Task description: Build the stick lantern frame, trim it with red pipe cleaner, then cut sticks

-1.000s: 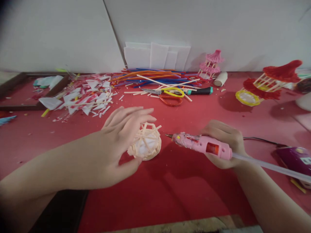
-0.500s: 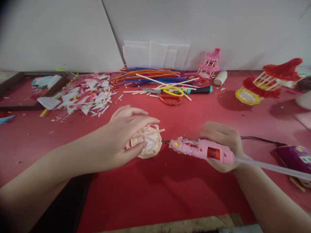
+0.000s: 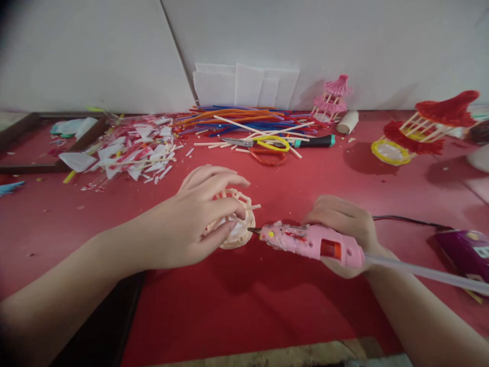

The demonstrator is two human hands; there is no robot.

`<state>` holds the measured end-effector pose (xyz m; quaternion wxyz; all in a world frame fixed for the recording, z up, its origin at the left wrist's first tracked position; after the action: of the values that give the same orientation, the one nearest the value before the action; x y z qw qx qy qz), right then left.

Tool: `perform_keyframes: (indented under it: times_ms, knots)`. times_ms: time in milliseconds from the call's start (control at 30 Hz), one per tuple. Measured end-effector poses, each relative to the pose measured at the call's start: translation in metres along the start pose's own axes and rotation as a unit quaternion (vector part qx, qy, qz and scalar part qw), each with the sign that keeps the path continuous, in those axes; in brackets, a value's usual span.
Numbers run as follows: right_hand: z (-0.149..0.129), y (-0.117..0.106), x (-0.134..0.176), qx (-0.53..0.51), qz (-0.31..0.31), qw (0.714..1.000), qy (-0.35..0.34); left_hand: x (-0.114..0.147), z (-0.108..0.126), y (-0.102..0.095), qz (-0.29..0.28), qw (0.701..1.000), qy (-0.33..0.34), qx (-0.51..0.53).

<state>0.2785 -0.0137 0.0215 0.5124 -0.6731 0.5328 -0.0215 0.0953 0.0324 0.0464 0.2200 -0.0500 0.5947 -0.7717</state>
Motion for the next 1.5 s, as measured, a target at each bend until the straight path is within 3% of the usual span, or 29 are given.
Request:
perform_keyframes:
  times_ms: [500,1500]
  knots:
    - [-0.0037,0.0019,-0.003,-0.001,0.008,1.0,-0.016,0.0009,-0.0055,0.0027,-0.003,0.997,-0.02,0.08]
    - [-0.0023,0.0028,-0.0008,-0.006,-0.001,1.0,-0.015,0.0006,-0.0043,0.0019,0.007,0.998,0.002,0.063]
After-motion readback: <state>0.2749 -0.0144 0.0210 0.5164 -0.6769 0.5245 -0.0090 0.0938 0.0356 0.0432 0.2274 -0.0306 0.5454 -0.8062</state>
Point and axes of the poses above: each hand's wrist, its own x-axis away from the middle knuckle, its own y-axis out of the palm, z = x × y, the point moved 8 cm from there along -x, towards the middle knuckle, and after that the axes turned 10 degrees about y, right-handed, at the moved point
